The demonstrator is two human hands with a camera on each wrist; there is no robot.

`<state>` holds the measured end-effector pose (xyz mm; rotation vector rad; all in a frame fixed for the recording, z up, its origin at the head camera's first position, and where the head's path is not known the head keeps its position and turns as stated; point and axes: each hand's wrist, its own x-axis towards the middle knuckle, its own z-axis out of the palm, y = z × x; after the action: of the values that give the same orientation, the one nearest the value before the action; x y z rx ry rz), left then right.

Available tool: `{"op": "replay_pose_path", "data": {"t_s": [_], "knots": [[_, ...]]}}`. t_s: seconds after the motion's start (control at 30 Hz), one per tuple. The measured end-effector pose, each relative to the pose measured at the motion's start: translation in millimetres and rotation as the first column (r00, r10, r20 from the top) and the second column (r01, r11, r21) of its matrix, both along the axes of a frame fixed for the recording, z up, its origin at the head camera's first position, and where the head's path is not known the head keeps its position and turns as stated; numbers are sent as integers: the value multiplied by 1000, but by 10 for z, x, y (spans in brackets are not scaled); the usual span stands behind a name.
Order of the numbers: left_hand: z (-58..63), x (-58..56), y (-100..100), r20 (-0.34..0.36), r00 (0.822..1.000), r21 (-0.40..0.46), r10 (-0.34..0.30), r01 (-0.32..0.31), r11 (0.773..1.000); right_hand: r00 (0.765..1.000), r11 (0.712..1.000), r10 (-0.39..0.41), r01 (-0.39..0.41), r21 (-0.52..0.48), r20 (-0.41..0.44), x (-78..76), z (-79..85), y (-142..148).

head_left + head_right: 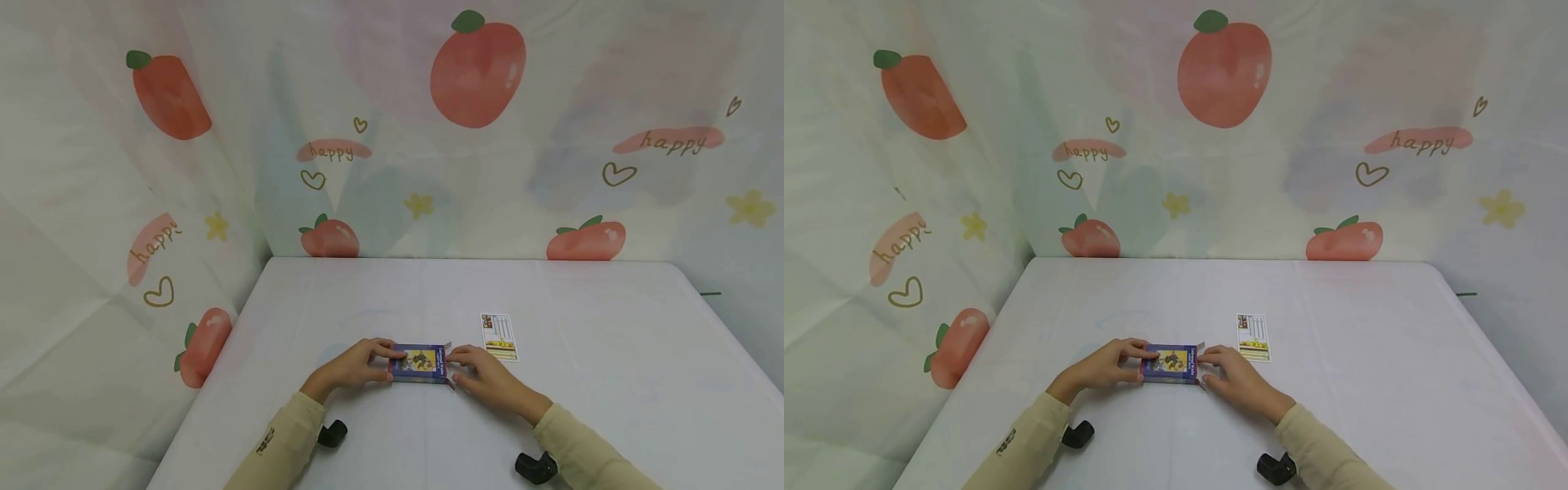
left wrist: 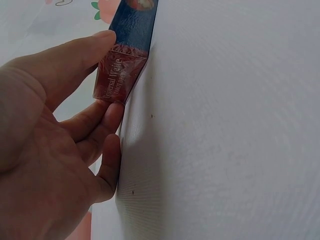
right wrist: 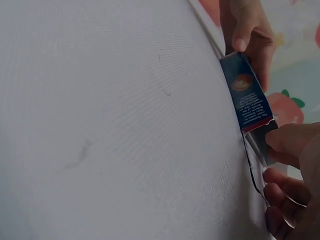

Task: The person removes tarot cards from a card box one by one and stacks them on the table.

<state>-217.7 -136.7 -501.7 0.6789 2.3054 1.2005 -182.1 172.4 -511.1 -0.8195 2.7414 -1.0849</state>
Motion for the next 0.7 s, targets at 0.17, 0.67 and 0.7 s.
{"op": "replay_pose_path", "data": {"t_s": [0.17,0.67,0.7], "knots": [[1,2,-1,-1,1000,0,1,-1,1000,1000,1000,-20,20,-4,16,19,-10,-23],[8,11,-2,-3,1000,-5,0,0,1000,983,985,-175,175,-2,-54,30,-78,-184],[9,10,-1,-4,1000,-6,0,0,1000,980,982,-188,189,3,-57,30,-81,-193]]}}
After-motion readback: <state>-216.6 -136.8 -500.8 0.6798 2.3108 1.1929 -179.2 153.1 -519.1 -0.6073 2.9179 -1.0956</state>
